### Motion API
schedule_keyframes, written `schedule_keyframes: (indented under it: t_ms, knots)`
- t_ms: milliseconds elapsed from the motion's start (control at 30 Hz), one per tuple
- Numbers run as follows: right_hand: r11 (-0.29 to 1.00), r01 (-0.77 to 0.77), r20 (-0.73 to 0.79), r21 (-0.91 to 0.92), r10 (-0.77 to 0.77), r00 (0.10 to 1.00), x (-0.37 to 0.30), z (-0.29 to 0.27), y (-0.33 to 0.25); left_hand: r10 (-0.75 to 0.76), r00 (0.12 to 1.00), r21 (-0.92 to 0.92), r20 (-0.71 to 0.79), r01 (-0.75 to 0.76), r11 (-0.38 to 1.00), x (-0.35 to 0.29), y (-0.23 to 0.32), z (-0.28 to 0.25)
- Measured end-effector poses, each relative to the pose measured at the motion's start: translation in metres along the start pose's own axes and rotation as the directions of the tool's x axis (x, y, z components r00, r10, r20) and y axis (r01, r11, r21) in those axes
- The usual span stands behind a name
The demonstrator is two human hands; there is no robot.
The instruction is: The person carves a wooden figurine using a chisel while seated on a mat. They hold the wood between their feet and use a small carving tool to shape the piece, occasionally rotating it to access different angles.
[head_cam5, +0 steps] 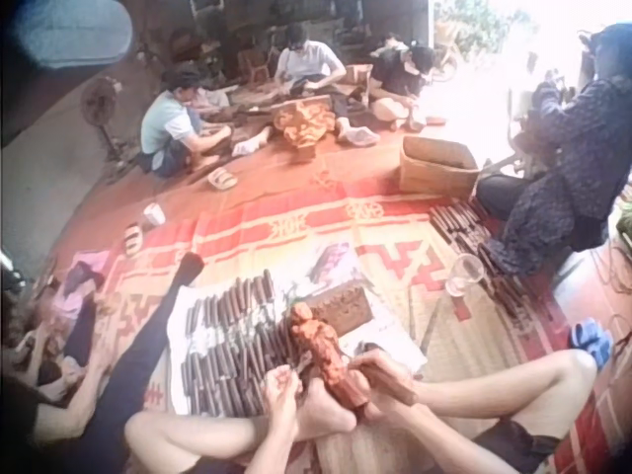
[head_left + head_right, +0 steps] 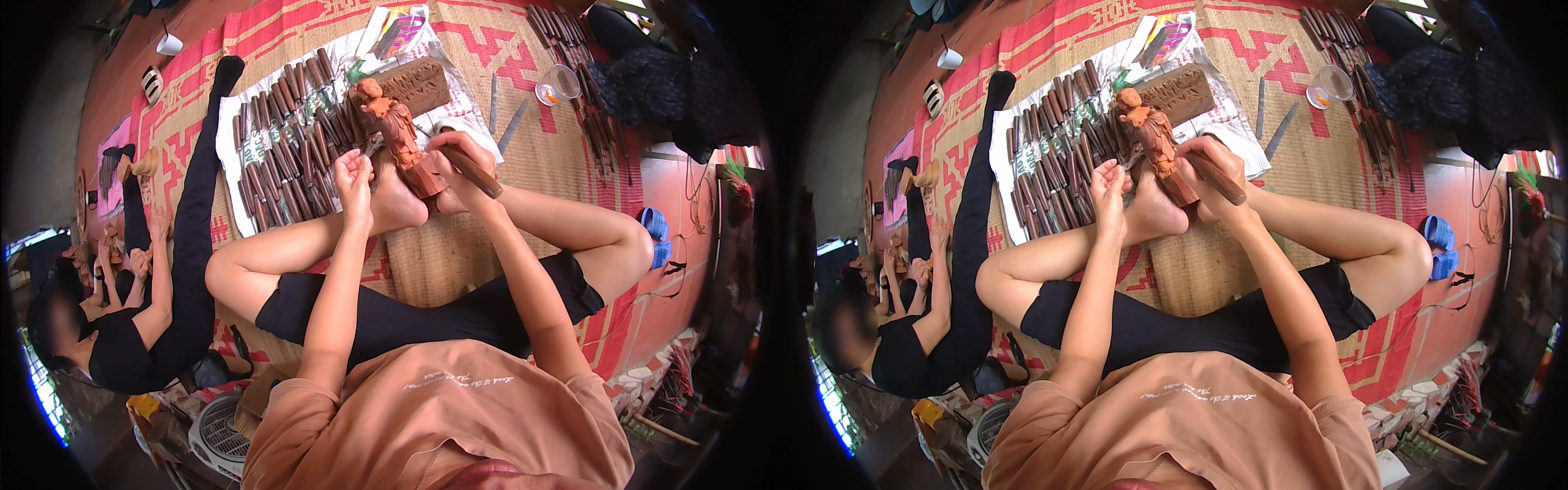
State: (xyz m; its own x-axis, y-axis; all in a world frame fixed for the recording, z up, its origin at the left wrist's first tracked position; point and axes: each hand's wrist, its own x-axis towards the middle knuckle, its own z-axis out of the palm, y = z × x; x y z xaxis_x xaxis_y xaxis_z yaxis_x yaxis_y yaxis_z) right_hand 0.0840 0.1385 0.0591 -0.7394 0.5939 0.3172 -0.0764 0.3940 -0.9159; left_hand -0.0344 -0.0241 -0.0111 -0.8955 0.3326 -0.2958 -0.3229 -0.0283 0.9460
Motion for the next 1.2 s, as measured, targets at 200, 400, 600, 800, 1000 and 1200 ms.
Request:
schedule_keyframes:
  t_ms: [200,400,600,800,1000,1200]
  knots:
    - [0.969,0.069,-0.025,-0.236,-0.077,0.997,0.004,0.040,0.033,0.066,0.998,0.187,0.011,-0.067,0.980,0.001,-0.018,0.043]
    - [0.965,0.209,0.138,-0.155,-0.189,0.972,-0.008,0.041,0.057,-0.021,0.975,-0.103,0.223,0.045,0.994,0.029,-0.015,0.057]
    - [0.967,0.212,0.237,-0.140,-0.175,0.956,-0.012,0.043,0.063,0.015,0.951,-0.226,0.309,0.058,0.972,0.049,-0.042,0.044]
    - [0.944,0.255,0.313,-0.210,-0.182,0.932,-0.014,0.044,0.058,-0.002,0.946,-0.340,0.323,0.118,0.933,0.053,-0.048,0.039]
    - [0.972,0.206,0.183,-0.116,-0.183,0.966,-0.015,0.037,0.054,0.071,0.954,-0.255,0.290,0.006,0.967,0.055,-0.051,0.038]
    - [0.952,0.259,0.142,-0.160,-0.238,0.961,-0.013,0.033,0.049,0.056,0.963,-0.317,0.263,0.032,0.948,0.052,-0.049,0.045]
